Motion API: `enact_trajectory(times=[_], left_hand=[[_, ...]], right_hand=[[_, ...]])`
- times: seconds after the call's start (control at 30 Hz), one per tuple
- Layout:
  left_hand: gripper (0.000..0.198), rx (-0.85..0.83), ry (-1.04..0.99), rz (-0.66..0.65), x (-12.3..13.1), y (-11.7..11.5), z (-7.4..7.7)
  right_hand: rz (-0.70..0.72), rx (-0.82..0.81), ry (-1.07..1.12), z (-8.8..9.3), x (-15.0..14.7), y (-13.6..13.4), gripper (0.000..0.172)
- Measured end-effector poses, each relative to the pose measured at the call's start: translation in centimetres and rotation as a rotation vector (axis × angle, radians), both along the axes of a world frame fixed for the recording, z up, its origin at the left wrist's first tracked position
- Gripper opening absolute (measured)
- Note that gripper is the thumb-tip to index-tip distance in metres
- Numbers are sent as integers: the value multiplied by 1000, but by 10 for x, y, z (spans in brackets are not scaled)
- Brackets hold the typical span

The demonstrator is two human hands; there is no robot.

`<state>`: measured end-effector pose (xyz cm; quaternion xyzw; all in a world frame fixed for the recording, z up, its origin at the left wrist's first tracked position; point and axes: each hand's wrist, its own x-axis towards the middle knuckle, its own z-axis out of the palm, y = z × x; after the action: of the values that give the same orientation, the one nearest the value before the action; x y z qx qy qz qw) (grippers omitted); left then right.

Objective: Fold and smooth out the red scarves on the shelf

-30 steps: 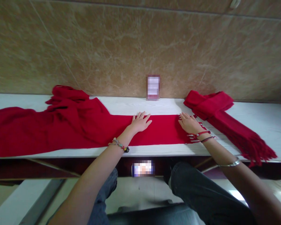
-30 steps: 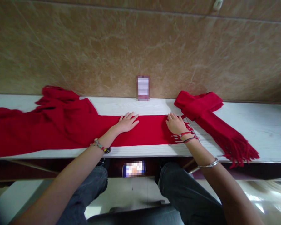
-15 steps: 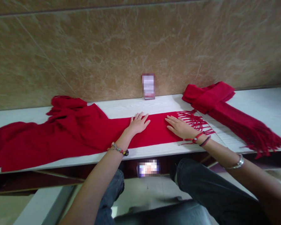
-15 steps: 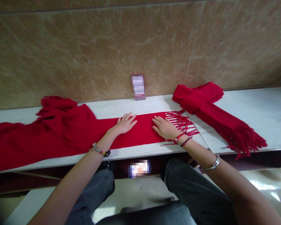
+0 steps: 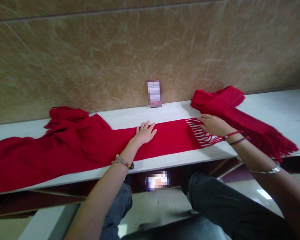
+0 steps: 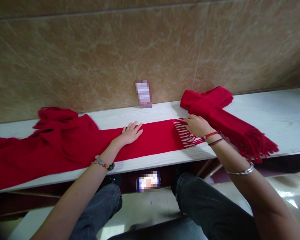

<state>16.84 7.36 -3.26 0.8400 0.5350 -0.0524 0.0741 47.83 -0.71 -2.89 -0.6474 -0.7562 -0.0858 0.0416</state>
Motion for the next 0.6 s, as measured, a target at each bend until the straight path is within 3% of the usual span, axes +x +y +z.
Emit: enact_trajectory(times=[0.13, 0.23, 0.5, 0.6], left_hand=[[55, 90, -36, -170, 0, -4, 2], [57, -7, -24, -264, 1, -6, 4], [59, -47, -12, -256, 3, -4, 5], [58, -39, -17, -252, 4, -3, 3]], right_hand=[[242, -25, 105, 17, -28, -1, 27], [306, -160, 75, 16, -33, -2, 23], [25, -325, -152, 22, 14, -10, 27], [-76, -295, -234, 27, 19, -14, 28]])
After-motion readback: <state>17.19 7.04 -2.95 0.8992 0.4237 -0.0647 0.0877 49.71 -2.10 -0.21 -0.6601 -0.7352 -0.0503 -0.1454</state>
